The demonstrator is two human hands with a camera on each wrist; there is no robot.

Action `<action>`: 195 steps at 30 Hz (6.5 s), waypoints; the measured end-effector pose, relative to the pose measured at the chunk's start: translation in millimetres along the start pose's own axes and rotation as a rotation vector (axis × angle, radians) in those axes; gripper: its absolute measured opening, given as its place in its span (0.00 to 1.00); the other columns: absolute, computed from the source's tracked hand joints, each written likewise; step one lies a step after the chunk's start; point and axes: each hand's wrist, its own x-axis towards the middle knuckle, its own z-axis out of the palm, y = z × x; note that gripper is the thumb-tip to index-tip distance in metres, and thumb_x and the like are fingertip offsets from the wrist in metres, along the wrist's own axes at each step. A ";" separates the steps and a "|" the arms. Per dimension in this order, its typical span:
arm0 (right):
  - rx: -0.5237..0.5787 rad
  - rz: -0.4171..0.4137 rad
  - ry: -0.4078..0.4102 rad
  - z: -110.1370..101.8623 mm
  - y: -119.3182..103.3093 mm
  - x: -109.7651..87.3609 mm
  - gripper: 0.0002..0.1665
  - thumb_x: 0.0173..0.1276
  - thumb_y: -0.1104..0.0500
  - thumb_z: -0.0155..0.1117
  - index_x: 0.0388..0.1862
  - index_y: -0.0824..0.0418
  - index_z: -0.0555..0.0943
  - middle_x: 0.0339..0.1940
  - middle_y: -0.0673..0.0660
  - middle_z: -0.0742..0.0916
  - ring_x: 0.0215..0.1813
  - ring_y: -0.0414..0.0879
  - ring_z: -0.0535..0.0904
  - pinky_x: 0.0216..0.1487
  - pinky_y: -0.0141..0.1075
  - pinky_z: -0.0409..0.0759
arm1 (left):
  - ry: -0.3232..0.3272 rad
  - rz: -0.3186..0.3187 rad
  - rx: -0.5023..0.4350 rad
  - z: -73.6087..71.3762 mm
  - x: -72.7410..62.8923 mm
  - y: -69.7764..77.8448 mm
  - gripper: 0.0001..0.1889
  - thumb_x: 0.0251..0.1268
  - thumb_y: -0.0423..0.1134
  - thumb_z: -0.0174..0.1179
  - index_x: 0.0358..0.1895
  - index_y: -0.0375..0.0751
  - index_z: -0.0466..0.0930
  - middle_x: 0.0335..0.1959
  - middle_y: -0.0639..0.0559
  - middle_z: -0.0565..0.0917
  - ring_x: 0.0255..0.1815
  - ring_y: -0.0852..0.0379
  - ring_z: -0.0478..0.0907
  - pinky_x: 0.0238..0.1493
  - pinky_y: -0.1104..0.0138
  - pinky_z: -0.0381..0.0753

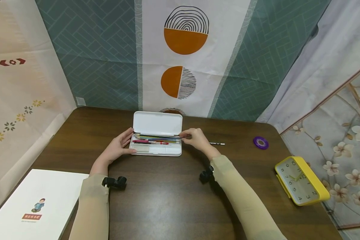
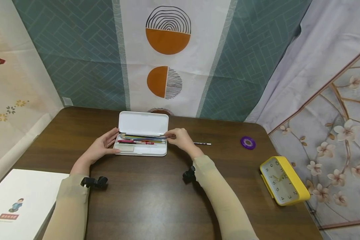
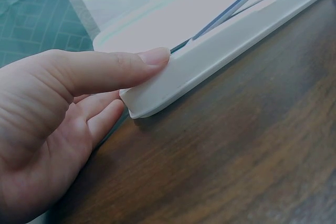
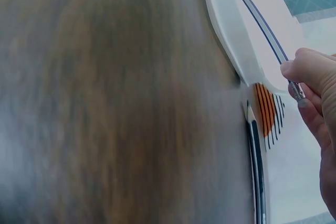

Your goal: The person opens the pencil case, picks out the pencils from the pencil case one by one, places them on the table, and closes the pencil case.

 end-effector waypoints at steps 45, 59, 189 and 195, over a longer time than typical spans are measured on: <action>0.161 0.179 0.166 -93.0 76.5 -84.8 0.14 0.64 0.67 0.68 0.47 0.72 0.84 0.43 0.66 0.89 0.37 0.27 0.81 0.35 0.21 0.81 | -0.002 0.019 -0.027 -1.1 -0.2 -2.6 0.54 0.54 0.26 0.70 0.79 0.35 0.41 0.80 0.41 0.47 0.80 0.44 0.45 0.77 0.67 0.56; 0.164 0.207 0.058 -88.6 98.9 -105.6 0.13 0.64 0.65 0.68 0.47 0.68 0.86 0.41 0.63 0.90 0.41 0.30 0.83 0.41 0.19 0.81 | -0.001 0.012 -0.021 -0.2 -0.7 -1.8 0.54 0.55 0.27 0.70 0.79 0.36 0.40 0.80 0.41 0.48 0.80 0.44 0.45 0.77 0.60 0.53; -0.046 0.054 -0.110 24.0 -20.0 20.3 0.11 0.61 0.63 0.71 0.43 0.62 0.87 0.40 0.55 0.90 0.41 0.45 0.86 0.44 0.33 0.85 | 0.003 0.008 -0.007 -0.5 -0.8 -0.5 0.54 0.55 0.28 0.70 0.79 0.36 0.40 0.80 0.40 0.48 0.80 0.43 0.46 0.77 0.55 0.52; -0.057 0.071 -0.121 24.4 -21.9 21.0 0.11 0.61 0.63 0.72 0.43 0.62 0.87 0.39 0.55 0.90 0.41 0.45 0.85 0.43 0.33 0.85 | 0.003 0.002 -0.003 -0.4 -0.8 0.3 0.54 0.55 0.29 0.71 0.79 0.36 0.40 0.80 0.40 0.48 0.80 0.43 0.46 0.77 0.54 0.52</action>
